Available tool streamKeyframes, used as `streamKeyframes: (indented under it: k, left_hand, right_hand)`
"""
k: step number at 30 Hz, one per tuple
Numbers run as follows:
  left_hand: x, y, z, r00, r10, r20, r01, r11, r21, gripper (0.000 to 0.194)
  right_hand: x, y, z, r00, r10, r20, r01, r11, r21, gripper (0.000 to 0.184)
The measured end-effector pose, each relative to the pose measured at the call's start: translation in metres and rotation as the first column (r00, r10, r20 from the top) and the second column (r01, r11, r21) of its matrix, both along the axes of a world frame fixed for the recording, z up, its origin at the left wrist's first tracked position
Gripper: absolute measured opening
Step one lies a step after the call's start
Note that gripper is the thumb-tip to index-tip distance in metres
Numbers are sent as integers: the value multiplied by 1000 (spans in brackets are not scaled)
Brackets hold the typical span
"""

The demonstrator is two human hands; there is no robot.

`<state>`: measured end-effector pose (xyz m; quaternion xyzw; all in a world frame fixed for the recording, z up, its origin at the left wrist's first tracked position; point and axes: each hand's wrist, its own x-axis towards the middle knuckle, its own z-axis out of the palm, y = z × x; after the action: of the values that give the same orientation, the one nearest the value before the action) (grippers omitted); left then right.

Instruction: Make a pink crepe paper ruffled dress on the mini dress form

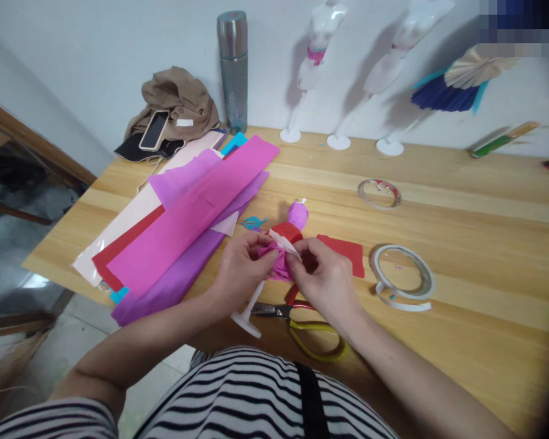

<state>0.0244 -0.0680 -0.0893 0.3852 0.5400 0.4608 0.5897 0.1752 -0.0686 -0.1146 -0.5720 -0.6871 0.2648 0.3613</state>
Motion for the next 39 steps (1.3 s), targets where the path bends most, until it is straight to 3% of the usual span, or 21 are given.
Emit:
streamKeyframes:
  k: [5,14,20,27,39]
  left_hand:
    - [-1,-1,-6,998,25,-50,-22,997,79,15]
    - [3,2,4,988,59,143,-38,988,-149,28]
    - [2,1,6,982,91,167,-63,984,-164,33]
    - [1,5,2,986,55,-155,-54,999,6,23]
    - [10,5,2,994,98,48,-95,993,-70,24]
  right_hand:
    - [1,1,-1,1000,-1,6,1,999,36,21]
    - [1,4,-1,982,-35,-183,9,990,-144,30]
    - [3,5,-2,956,-47,-291,-12,980,-196,31]
    - [2,6,-1,942,-60,-331,-17,975,-222,30]
    - [0,5,2,930,-55,-364,-39,968,-247,31]
